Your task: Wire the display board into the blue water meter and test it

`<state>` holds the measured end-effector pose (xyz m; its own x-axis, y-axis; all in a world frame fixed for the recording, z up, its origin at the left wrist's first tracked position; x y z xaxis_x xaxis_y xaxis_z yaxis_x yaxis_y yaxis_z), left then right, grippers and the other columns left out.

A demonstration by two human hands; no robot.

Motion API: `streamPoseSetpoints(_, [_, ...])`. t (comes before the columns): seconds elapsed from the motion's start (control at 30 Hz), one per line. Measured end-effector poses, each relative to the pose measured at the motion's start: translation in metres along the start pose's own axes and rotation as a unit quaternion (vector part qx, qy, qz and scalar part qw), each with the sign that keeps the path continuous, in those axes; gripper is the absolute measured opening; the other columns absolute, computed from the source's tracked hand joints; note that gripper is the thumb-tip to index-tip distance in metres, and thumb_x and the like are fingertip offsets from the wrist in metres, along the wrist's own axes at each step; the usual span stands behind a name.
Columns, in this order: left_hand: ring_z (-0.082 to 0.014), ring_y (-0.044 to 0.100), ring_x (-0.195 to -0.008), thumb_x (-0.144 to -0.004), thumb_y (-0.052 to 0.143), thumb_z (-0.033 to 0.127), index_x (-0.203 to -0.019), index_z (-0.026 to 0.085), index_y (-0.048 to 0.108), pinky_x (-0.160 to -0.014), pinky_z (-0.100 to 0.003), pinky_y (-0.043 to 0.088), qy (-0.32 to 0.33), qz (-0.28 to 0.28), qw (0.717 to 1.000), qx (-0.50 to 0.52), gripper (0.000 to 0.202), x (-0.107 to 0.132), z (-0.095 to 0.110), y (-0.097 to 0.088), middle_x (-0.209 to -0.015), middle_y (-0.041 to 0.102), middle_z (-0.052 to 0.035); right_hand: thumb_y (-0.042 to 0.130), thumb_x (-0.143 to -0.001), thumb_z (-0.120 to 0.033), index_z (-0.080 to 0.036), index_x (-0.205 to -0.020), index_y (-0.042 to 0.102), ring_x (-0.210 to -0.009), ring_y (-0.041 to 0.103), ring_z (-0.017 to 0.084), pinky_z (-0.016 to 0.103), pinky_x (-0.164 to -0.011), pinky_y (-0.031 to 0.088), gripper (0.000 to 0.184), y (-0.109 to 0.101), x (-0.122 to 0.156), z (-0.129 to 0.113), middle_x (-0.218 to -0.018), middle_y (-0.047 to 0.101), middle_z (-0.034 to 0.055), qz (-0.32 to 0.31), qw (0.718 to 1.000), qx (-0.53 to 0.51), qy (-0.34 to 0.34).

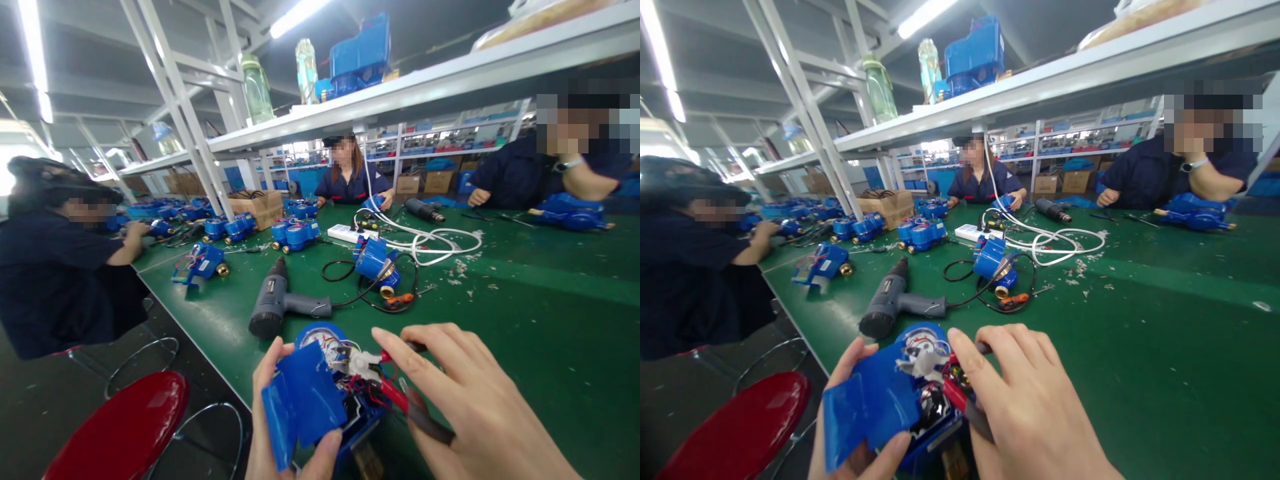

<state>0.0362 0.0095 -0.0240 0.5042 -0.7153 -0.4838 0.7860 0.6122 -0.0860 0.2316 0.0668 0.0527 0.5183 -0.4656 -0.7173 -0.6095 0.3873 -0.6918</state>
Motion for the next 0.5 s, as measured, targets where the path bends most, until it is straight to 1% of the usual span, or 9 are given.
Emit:
streamPoseSetpoints(0.07, [-0.0316, 0.053, -0.120, -0.069, 0.077, 0.039, -0.142, 0.028, 0.040, -0.104, -0.048, 0.042, 0.001, 0.013, 0.999, -0.034, 0.084, 0.001, 0.001, 0.001, -0.132, 0.051, -0.0085, 0.050, -0.084, -0.016, -0.016, -0.131, 0.054, -0.096, 0.053, 0.022, 0.032, -0.077, 0.047, 0.047, -0.005, 0.004, -0.004, -0.106, 0.061, 0.0099, -0.003, 1.000, 0.028, -0.003])
streamPoseSetpoints(0.13, [-0.0318, 0.055, -0.117, -0.064, 0.081, 0.040, -0.140, 0.026, 0.043, -0.102, -0.048, 0.044, 0.003, 0.029, 0.997, -0.065, 0.086, 0.002, 0.001, 0.001, -0.127, 0.054, -0.0084, 0.048, -0.082, -0.016, -0.015, -0.134, 0.050, -0.094, 0.054, 0.023, 0.032, -0.073, 0.049, 0.052, -0.007, 0.008, -0.008, -0.104, 0.060, 0.0106, -0.007, 0.998, 0.055, -0.018])
streamPoseSetpoints(0.2, [-0.0328, 0.055, -0.117, -0.059, 0.084, 0.041, -0.132, 0.024, 0.051, -0.105, -0.050, 0.041, -0.003, 0.045, 0.996, -0.071, 0.082, 0.002, 0.002, -0.001, -0.125, 0.056, -0.0083, 0.046, -0.078, -0.014, -0.014, -0.132, 0.052, -0.090, 0.056, 0.023, 0.032, -0.068, 0.050, 0.055, -0.005, 0.010, -0.011, -0.102, 0.062, 0.0105, -0.014, 0.997, 0.065, -0.029])
streamPoseSetpoints(0.27, [-0.0327, 0.055, -0.118, -0.057, 0.086, 0.042, -0.125, 0.024, 0.055, -0.106, -0.050, 0.040, -0.031, 0.053, 0.997, -0.047, 0.077, 0.001, 0.003, -0.001, -0.127, 0.057, -0.0078, 0.045, -0.073, -0.013, -0.014, -0.128, 0.056, -0.086, 0.057, 0.023, 0.033, -0.065, 0.050, 0.056, -0.001, 0.011, -0.012, -0.099, 0.064, 0.0102, -0.026, 0.997, 0.062, -0.039])
streamPoseSetpoints(0.33, [-0.0308, 0.057, -0.116, -0.056, 0.086, 0.042, -0.122, 0.025, 0.055, -0.102, -0.046, 0.046, -0.066, 0.053, 0.996, -0.017, 0.075, 0.001, 0.006, 0.000, -0.128, 0.057, -0.0065, 0.045, -0.068, -0.013, -0.015, -0.124, 0.059, -0.082, 0.058, 0.024, 0.035, -0.063, 0.050, 0.057, 0.004, 0.013, -0.011, -0.096, 0.065, 0.0100, -0.037, 0.996, 0.064, -0.051])
streamPoseSetpoints(0.4, [-0.0288, 0.060, -0.114, -0.055, 0.087, 0.042, -0.123, 0.026, 0.055, -0.096, -0.040, 0.052, -0.093, 0.051, 0.994, 0.007, 0.077, 0.001, 0.010, 0.001, -0.130, 0.057, -0.0061, 0.046, -0.065, -0.012, -0.015, -0.121, 0.061, -0.080, 0.059, 0.024, 0.036, -0.063, 0.049, 0.058, 0.007, 0.016, -0.011, -0.095, 0.066, 0.0098, -0.048, 0.995, 0.072, -0.058])
streamPoseSetpoints(0.5, [-0.0265, 0.063, -0.110, -0.056, 0.087, 0.043, -0.122, 0.025, 0.055, -0.086, -0.033, 0.057, -0.096, 0.058, 0.994, 0.008, 0.076, 0.001, 0.016, 0.003, -0.129, 0.059, -0.0059, 0.047, -0.064, -0.011, -0.016, -0.119, 0.062, -0.081, 0.058, 0.024, 0.035, -0.065, 0.048, 0.058, 0.009, 0.022, -0.012, -0.095, 0.067, 0.0096, -0.059, 0.994, 0.072, -0.060])
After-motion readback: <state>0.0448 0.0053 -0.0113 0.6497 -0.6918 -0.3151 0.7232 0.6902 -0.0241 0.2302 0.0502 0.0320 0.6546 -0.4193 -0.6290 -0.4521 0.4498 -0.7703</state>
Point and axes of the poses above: each hand's wrist, its own x-axis away from the middle knuckle, its own y-axis out of the palm, z = x × y, the point moved 3 cm from there along -x, towards the middle knuckle
